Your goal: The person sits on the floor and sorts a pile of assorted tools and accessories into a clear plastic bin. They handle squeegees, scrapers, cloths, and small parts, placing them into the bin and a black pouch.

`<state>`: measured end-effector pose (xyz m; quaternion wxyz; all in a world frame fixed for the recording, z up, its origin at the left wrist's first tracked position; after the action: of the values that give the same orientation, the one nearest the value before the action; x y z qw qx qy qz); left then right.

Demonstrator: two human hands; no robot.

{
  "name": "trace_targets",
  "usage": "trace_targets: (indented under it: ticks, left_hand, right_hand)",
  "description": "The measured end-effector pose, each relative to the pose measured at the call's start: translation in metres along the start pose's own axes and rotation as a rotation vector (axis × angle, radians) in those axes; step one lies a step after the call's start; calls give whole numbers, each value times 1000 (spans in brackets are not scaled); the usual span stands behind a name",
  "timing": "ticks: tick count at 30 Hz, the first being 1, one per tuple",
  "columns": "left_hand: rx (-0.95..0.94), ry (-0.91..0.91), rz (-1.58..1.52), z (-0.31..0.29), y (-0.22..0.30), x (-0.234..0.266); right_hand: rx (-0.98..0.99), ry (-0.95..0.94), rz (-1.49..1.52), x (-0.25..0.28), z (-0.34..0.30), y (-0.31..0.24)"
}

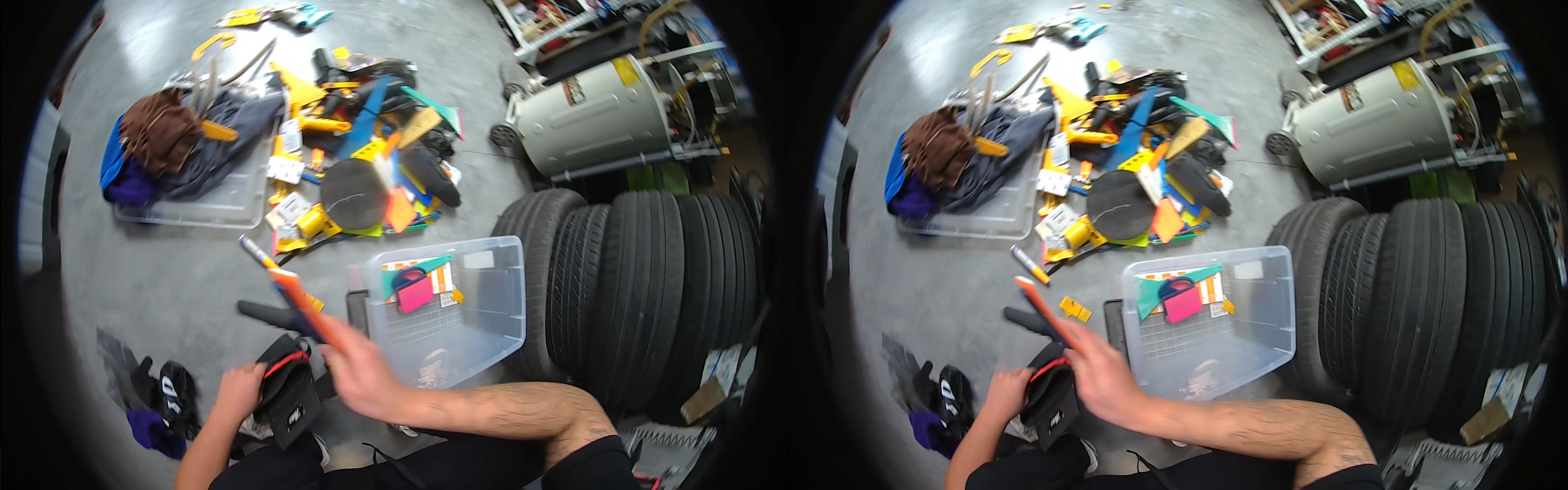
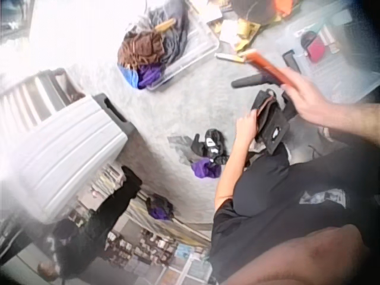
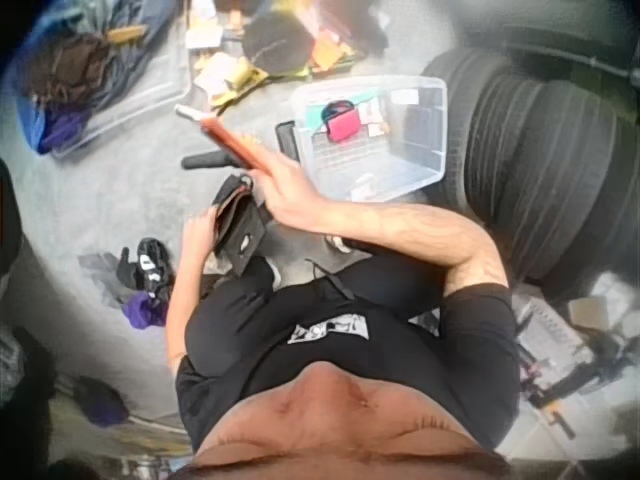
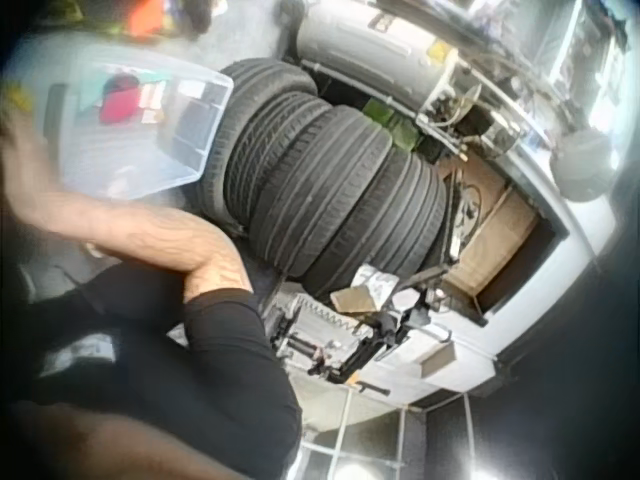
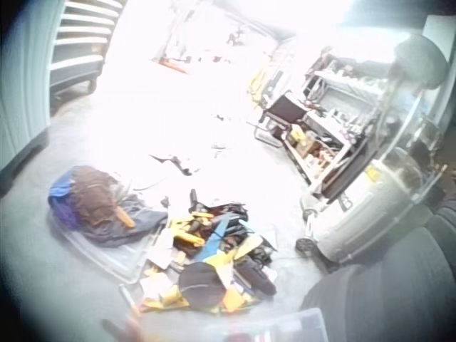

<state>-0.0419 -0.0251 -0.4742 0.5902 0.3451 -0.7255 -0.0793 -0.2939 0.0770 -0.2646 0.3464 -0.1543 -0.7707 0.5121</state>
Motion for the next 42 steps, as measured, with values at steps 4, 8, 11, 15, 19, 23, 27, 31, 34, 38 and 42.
trace_targets:
  ticks: [4, 8, 11, 15, 19, 23, 27, 31, 34, 38, 42]
  left_hand:
    - [-51, 84, 12, -18, 12, 33]
    - [94, 214, -230, -13, -18, 76]
    - [216, 137, -446, -4, -48, 83]
    - [297, -1, -552, -2, -70, 73]
    - [200, -14, -523, 2, -70, 59]
    - [165, -54, -201, 8, -73, 47]
    - [206, -125, -189, 22, -54, 57]
    - [159, -83, -187, 64, 30, 110]
    - [150, -30, -586, 111, 137, 147]
    - [94, -368, -841, 181, 280, 127]
    - [-324, -83, 18, 230, 365, 72]
  right_hand:
    - [111, -55, 254, -38, 22, -2]
    - [70, -251, 227, 28, 45, -15]
    - [123, -141, 99, 154, 62, -36]
    - [-178, -196, 50, 315, 50, -44]
    - [-410, -218, 43, 377, 12, 24]
    - [-454, -113, -40, 342, -2, 140]
    - [-313, -28, -381, 296, -3, 190]
    - [-370, 1, -429, 272, -14, 191]
    - [-420, 37, -411, 262, -17, 195]
    - [-364, 86, -526, 244, -2, 216]
    - [-259, 114, -637, 241, 5, 238]
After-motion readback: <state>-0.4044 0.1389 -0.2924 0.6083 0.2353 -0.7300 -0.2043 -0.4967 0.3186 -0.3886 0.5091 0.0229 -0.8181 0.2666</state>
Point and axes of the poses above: each hand's wrist, its own z-axis towards the middle knuckle, its own x-axis out of the back of the hand, y = z × x, the point moved 6 cm from there along z, towards the middle knuckle, and after that the axes turned 11 degrees about y, right-handed, at the moved point
